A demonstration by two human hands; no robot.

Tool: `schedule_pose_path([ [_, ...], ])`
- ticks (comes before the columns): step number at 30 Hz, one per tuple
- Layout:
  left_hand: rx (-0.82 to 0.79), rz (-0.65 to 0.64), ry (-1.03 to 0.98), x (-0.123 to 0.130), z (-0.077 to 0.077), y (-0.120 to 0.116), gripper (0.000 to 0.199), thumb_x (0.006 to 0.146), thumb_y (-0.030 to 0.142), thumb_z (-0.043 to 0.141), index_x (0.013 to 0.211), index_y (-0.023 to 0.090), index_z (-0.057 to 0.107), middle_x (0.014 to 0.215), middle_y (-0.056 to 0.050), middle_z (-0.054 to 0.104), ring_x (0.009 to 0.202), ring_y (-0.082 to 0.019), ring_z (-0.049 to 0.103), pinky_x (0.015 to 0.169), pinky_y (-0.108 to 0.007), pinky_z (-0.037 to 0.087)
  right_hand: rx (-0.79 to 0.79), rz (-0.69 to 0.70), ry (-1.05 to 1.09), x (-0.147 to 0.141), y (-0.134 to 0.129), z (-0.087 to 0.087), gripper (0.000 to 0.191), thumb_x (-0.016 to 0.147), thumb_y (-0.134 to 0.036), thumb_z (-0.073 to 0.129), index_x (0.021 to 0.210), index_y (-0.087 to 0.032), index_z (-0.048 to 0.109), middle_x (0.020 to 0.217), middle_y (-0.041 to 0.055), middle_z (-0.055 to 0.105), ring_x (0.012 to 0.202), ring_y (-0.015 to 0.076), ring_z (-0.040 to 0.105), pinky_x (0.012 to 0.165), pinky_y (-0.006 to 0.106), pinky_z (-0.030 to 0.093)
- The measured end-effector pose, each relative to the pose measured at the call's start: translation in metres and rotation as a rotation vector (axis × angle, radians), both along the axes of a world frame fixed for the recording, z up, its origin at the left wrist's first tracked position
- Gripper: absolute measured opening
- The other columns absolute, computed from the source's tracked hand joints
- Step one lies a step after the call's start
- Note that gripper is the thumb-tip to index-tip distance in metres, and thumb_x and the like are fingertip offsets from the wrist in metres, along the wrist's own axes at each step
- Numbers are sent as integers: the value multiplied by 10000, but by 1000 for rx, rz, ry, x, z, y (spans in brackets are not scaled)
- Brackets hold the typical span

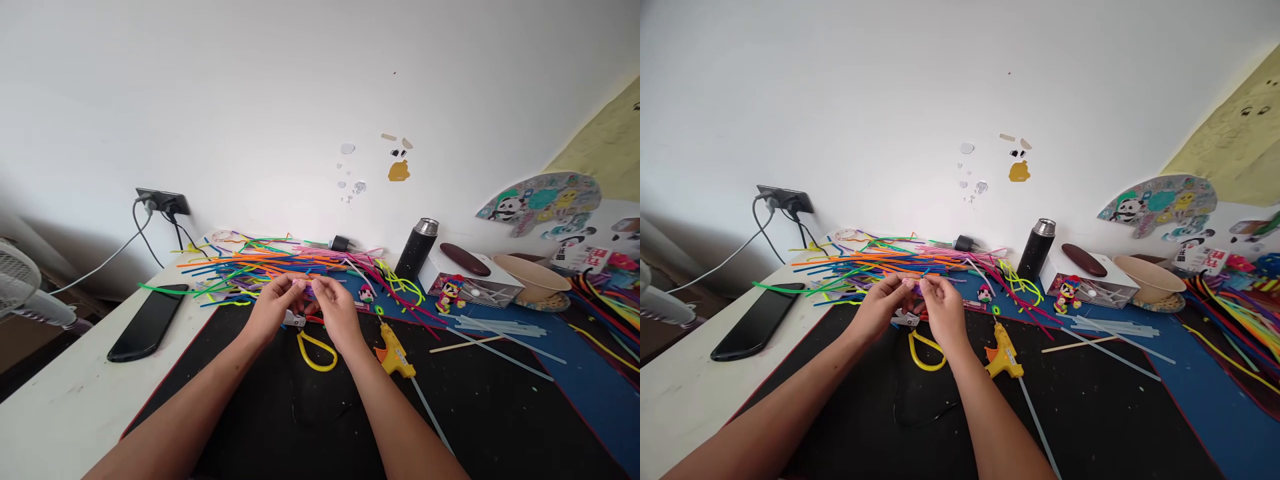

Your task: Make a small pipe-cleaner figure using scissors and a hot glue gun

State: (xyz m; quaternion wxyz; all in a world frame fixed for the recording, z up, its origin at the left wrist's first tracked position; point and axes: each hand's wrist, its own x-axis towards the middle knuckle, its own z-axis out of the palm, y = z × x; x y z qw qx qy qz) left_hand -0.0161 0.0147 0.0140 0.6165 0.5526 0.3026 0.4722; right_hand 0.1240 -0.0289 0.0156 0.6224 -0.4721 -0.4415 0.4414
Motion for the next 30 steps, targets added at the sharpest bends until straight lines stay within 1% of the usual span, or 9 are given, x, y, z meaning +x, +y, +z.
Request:
schedule_pose_path([
  [4,21,-48,49,2,-1,-4,397,865,534,756,1024,174,699,643,20,617,533,-120,544,529,-242,444,-5,-18,4,4,-4,-7,346,860,-532,730,964,-204,703,903,53,755,593,188,680,579,320,567],
  [8,71,-117,73,1,2,-5,490,838,497,798,1204,201,661,708,32,619,547,-118,555,534,-247,457,-49,-11,2,15,-9,-8,374,842,-545,751,976,-198,708,848,41,761,567,190,687,586,325,563],
  [11,89,-176,88,0,4,-5,433,821,495,812,1097,181,702,734,8,651,547,-115,555,540,-254,463,-58,-3,-4,19,-12,-6,386,831,-545,768,963,-188,708,783,26,743,570,193,697,598,320,564],
  [13,84,-176,82,0,4,-4,394,826,502,805,1020,170,718,695,6,649,539,-116,552,543,-257,460,-58,22,-12,20,-13,-5,386,846,-554,754,955,-187,706,761,21,731,580,199,707,615,323,570],
  [17,43,-141,43,1,1,-4,385,845,495,794,1033,166,726,634,16,625,544,-126,565,552,-256,460,-28,39,-46,20,-13,-4,419,859,-568,732,1054,-199,693,951,59,763,615,204,731,642,339,581],
  [19,13,-136,15,1,-1,-4,393,846,497,795,1044,166,724,648,13,629,560,-128,577,556,-251,462,2,38,-81,19,-13,-3,431,844,-547,752,1107,-210,693,998,65,764,633,206,732,651,345,586],
  [25,-22,-147,2,3,-3,-3,454,826,524,807,1085,168,694,736,-5,669,554,-121,585,542,-245,467,13,36,-92,19,-13,-3,372,848,-529,742,1004,-191,720,797,40,742,622,204,706,648,345,592],
  [27,-5,-139,29,3,-4,-3,461,835,532,796,1103,173,687,754,-11,679,577,-133,613,553,-248,488,-2,19,-89,21,-12,-4,388,846,-545,744,980,-181,716,769,35,733,610,201,709,646,343,590],
  [30,22,-140,51,3,-3,-3,443,833,555,786,1039,171,707,809,-37,710,652,-157,663,598,-265,535,-13,36,-75,21,-12,-6,400,845,-561,746,963,-180,711,748,33,732,615,209,720,661,354,599],
])
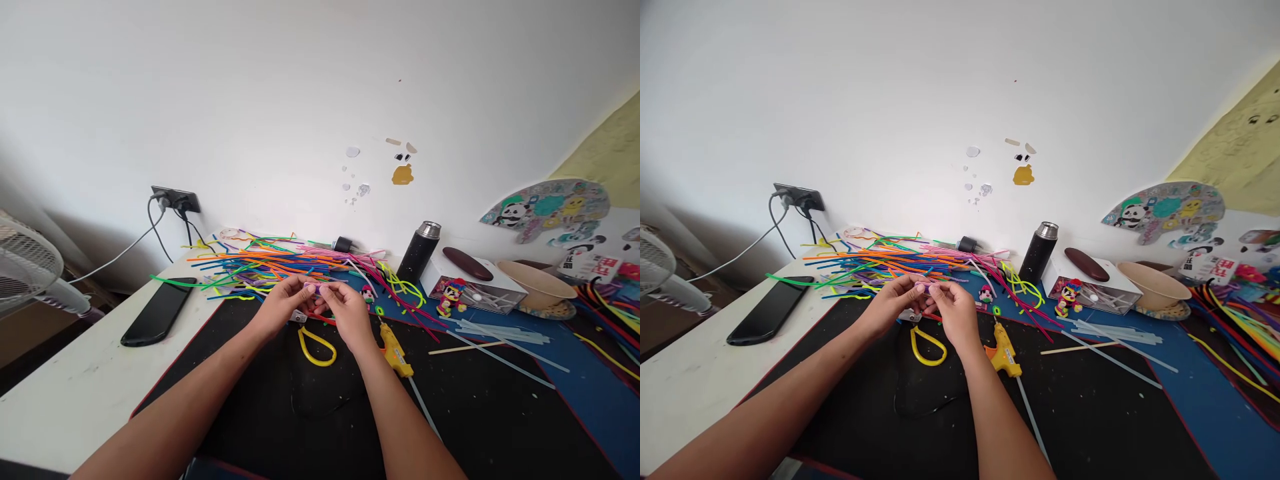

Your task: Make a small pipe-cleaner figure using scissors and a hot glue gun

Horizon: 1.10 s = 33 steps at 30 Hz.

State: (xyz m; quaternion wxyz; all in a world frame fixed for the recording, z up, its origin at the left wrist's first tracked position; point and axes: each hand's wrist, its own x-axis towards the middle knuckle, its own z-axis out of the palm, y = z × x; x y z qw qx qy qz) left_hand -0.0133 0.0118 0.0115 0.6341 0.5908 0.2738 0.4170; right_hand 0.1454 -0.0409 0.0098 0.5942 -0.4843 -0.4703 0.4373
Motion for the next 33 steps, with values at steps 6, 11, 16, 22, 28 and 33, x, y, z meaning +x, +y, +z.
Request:
schedule_pose_path([
  [6,-16,22,-7,2,5,-2,435,764,556,840,873,156,706,717,-29,701,603,-143,644,573,-256,539,-21,32,34,-3,1,-3,424,813,-598,759,940,-197,704,840,58,765,693,248,752,703,394,629],
  [11,26,64,29,2,9,-4,435,754,569,839,837,167,695,675,-9,676,566,-141,618,541,-258,527,-22,3,-11,-1,1,-4,451,811,-612,758,996,-203,706,1049,103,781,754,270,771,736,416,638],
  [16,39,57,46,3,10,-4,458,741,596,836,779,173,666,650,-4,671,535,-135,604,530,-258,525,-2,-2,-90,-2,-1,-2,398,844,-587,730,967,-209,703,933,75,779,713,258,763,712,394,624],
  [22,-24,31,-8,3,0,-1,422,752,554,847,778,167,681,631,-19,686,516,-131,604,527,-251,505,4,3,-91,-4,0,-4,342,863,-567,707,868,-227,677,710,28,730,651,256,739,666,382,603],
  [28,-79,72,-36,4,-3,-2,411,692,510,902,762,154,709,615,-29,694,516,-131,609,528,-251,506,3,-8,-67,-4,2,-8,342,861,-566,700,834,-228,653,673,8,707,570,225,702,605,349,569],
  [33,-101,94,-16,7,-2,-3,416,685,521,900,768,156,718,590,-17,677,493,-126,589,508,-248,489,2,-6,-12,-8,2,-10,334,866,-556,704,839,-230,638,640,-11,677,535,218,687,582,348,573],
])
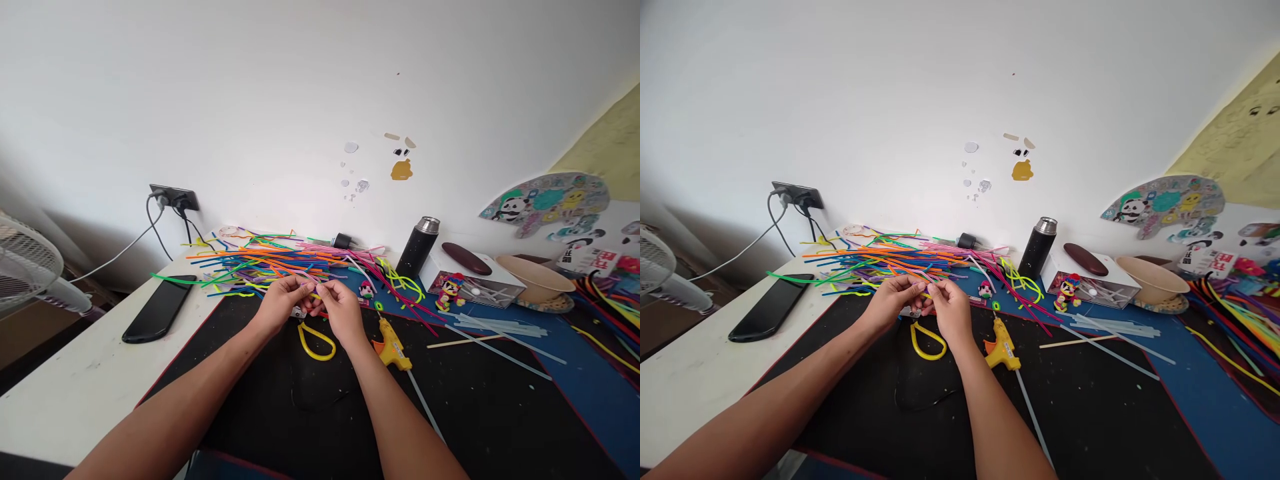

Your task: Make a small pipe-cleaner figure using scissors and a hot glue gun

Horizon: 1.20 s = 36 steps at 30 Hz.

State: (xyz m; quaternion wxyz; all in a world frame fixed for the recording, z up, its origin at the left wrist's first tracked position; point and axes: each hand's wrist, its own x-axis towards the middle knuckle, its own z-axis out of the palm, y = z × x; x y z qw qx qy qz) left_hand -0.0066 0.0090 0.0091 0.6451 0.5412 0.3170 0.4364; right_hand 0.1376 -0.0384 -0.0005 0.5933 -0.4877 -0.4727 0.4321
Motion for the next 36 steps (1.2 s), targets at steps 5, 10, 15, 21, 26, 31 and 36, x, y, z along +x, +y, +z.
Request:
schedule_pose_path([
  [5,14,24,2,-3,-3,6,401,730,520,867,778,164,691,592,7,653,467,-108,562,485,-231,464,11,37,22,0,0,-1,394,878,-584,699,1007,-211,684,860,46,754,638,238,742,662,376,614],
  [10,-56,-3,-49,-6,-7,10,412,750,518,856,736,150,669,614,9,639,466,-86,540,460,-203,430,54,51,-52,1,1,-5,445,865,-531,740,1173,-212,709,982,76,772,743,239,762,724,372,625],
  [15,-85,-83,-143,-5,-4,7,423,744,509,879,878,143,713,679,-9,671,534,-101,580,509,-210,460,42,44,5,3,1,-1,362,858,-510,745,1052,-204,740,834,57,770,712,257,751,721,407,638],
  [21,-145,-134,-232,-6,-9,9,375,729,402,918,905,121,744,700,-13,663,560,-85,571,539,-196,464,12,63,97,4,1,5,356,824,-515,782,974,-195,735,761,38,752,671,242,740,705,391,633],
  [26,-159,-130,-253,-7,-11,12,344,739,406,910,834,116,751,659,-20,656,549,-83,564,518,-181,433,6,79,101,2,0,3,379,807,-522,801,946,-178,719,704,10,722,603,198,710,655,346,612],
  [31,-188,-115,-264,-7,-10,12,350,697,404,931,741,120,731,610,-14,633,520,-83,543,491,-183,400,-9,97,120,2,0,-1,426,793,-553,810,937,-171,688,653,3,717,515,177,685,585,317,579],
  [36,-136,-101,-206,-8,-9,13,348,752,439,892,786,128,739,639,-14,644,522,-82,538,503,-193,409,-50,104,162,1,0,2,512,759,-606,825,996,-171,695,682,5,722,532,181,704,596,315,578],
])
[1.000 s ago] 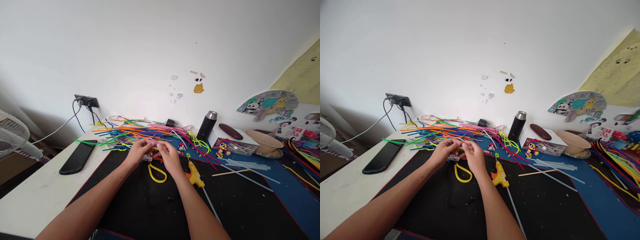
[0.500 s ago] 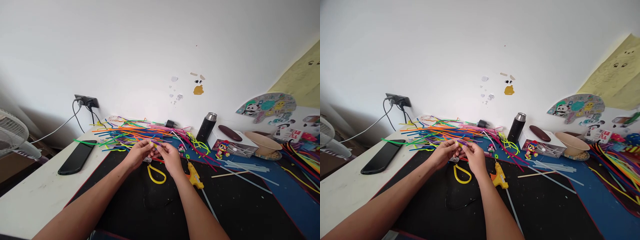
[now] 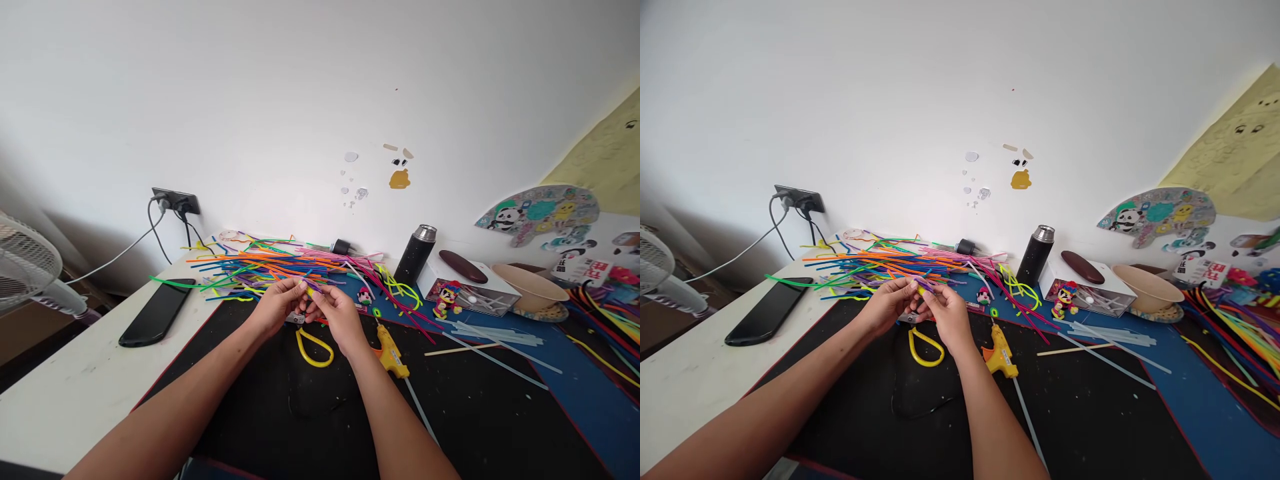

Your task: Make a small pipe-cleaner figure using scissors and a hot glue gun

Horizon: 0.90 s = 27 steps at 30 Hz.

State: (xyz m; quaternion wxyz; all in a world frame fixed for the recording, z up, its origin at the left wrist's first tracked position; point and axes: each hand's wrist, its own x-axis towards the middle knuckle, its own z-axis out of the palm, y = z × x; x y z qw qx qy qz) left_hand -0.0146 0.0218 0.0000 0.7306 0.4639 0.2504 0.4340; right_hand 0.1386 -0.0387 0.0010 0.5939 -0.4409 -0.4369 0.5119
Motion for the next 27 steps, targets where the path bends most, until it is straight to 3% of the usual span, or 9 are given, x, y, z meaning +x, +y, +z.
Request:
schedule_pose_path([
  [6,25,20,26,-2,2,0,351,757,451,884,803,134,740,629,-5,635,513,-82,529,507,-203,414,-31,-1,40,0,-1,4,525,783,-662,781,956,-176,686,714,22,735,517,168,696,610,309,559],
  [19,-55,-24,-23,1,0,0,362,711,412,921,701,121,705,599,-22,633,505,-80,522,489,-185,397,-81,1,103,-5,-2,0,481,730,-606,844,899,-189,675,659,10,728,516,167,675,588,297,543],
  [27,-78,-41,-58,2,6,-4,346,688,346,943,875,118,762,664,-16,632,562,-87,525,523,-190,406,-105,-22,101,-2,-3,3,494,750,-613,831,934,-175,695,706,26,734,555,165,691,591,285,537],
])
